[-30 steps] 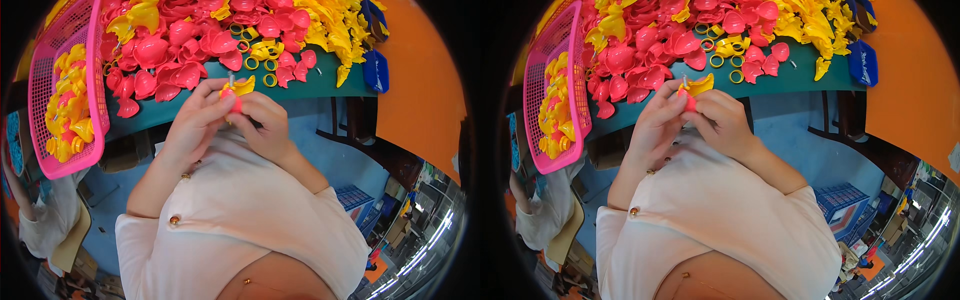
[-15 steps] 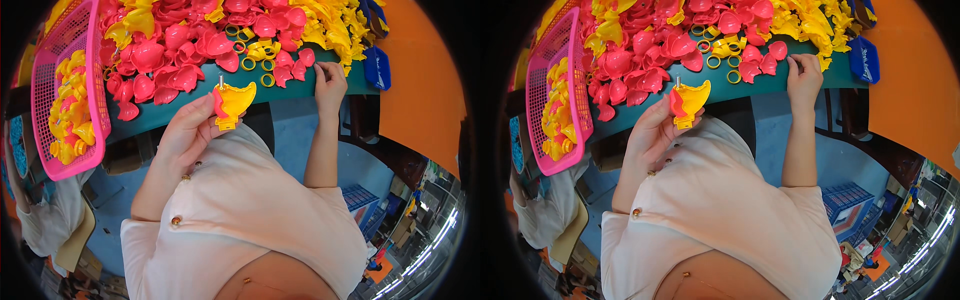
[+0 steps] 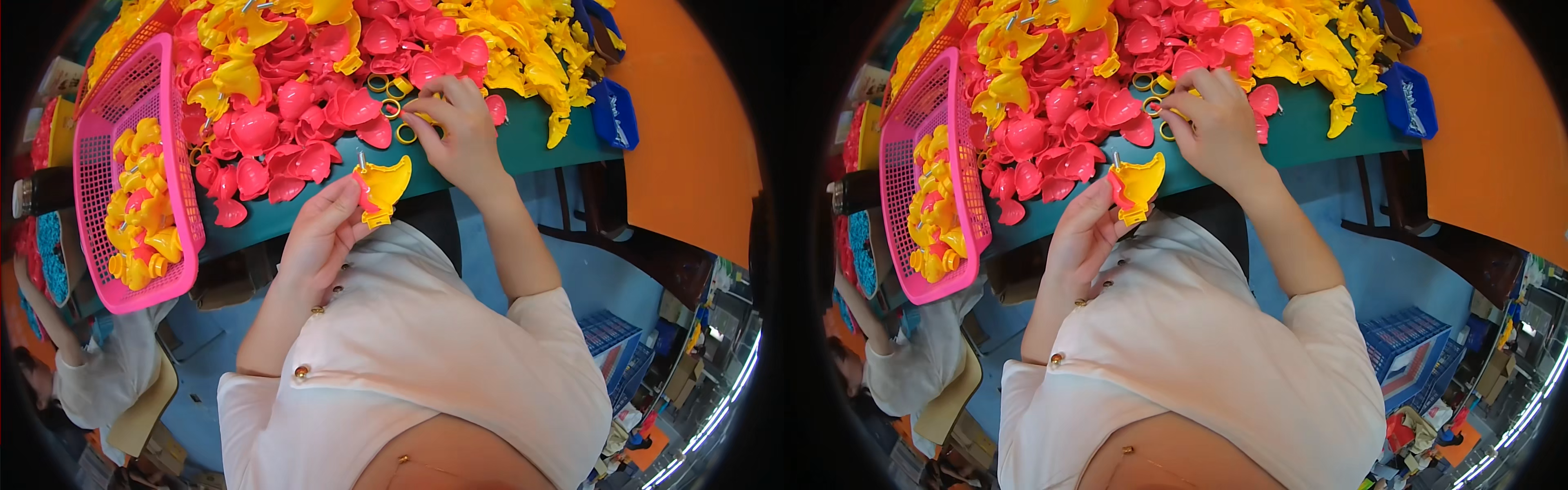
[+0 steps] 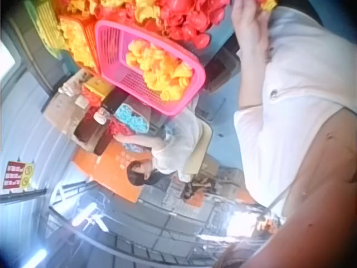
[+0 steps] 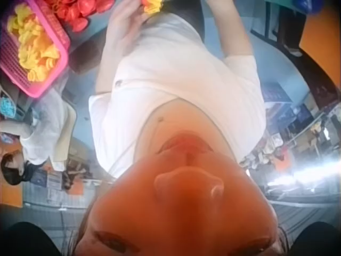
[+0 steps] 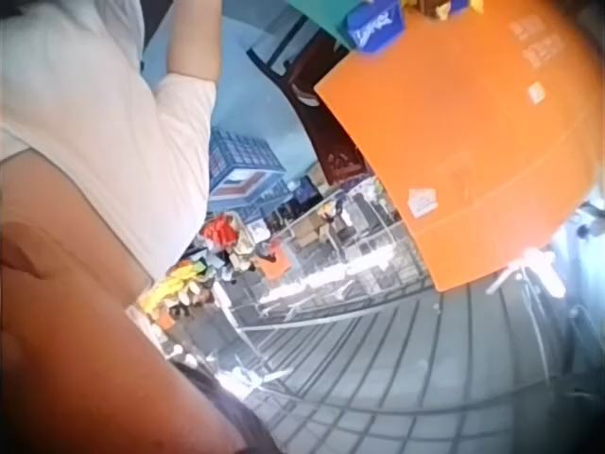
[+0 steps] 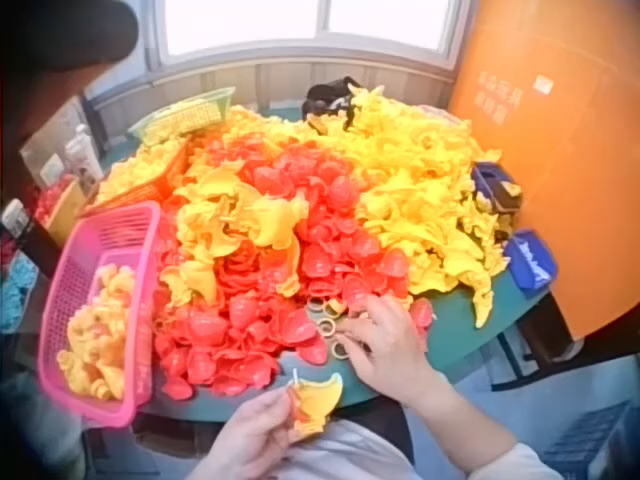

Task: Assembling small yellow and pink plastic toy components by hand.

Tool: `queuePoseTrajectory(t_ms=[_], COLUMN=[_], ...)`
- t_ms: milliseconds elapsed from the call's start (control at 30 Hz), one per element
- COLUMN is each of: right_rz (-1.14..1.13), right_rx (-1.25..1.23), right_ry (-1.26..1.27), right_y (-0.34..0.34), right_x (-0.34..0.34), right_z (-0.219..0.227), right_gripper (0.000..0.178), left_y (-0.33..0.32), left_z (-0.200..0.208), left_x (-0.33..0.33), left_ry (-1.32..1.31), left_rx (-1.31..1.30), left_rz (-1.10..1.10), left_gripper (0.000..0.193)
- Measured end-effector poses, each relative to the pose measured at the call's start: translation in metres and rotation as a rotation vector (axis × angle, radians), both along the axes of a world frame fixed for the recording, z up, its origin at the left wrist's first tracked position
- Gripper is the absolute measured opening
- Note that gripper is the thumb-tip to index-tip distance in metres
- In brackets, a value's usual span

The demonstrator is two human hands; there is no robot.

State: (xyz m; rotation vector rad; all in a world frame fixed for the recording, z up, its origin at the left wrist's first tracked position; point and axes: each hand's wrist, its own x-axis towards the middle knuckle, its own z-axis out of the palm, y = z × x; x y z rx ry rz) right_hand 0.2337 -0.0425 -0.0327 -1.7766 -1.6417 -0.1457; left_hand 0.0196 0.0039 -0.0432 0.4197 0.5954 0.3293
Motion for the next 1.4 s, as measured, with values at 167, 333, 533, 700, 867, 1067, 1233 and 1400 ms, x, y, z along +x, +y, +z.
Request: queuePoseTrajectory(t_ms=[167, 333, 533, 700, 867, 1067, 1233, 1400], right_rz=[0.041, 0.189, -0.058, -0.124, 0.083, 0.220, 0.345, 0.305], right_rx=[-0.155, -0.247, -0.062, -0.151, 0.117, -0.234, -0.158, -0.081], right_ry=[-0.117, -0.080, -0.203, -0.474, -0.018, 0.863, 0.388, 0.389], right_y=[0.026, 0.030, 0.059, 0.074, 0.063, 0.008, 0.001, -0.005], right_x=[0.005, 0.017, 0.023, 0.019, 0.020, -0.012, -0.010, -0.022], right_z=[0.002, 0.003, 0.004, 0.000, 0.009, 0.045, 0.039, 0.036], right_gripper=[0.012, 0.011, 0.010, 0.013, 0.006, 0.026, 0.018, 0.018], left_y=[0.001, 0.003, 0.008, 0.007, 0.012, 0.019, 0.014, 0.011], left_z=[0.004, -0.001, 0.002, 0.012, 0.011, 0.015, 0.020, 0.021], left_x=[-0.001, -0.008, -0.005, -0.002, -0.004, -0.001, 0.007, 0.010], left_ry=[0.041, 0.045, -0.020, -0.055, -0.064, -0.064, -0.012, 0.018], left_rx=[0.052, 0.069, 0.082, 0.066, 0.078, 0.120, 0.135, 0.159], left_rz=[-0.005, 0.010, -0.015, -0.013, 0.014, 0.015, 0.015, 0.011], left_gripper=[0.037, 0.037, 0.038, 0.038, 0.037, 0.038, 0.037, 0.036])
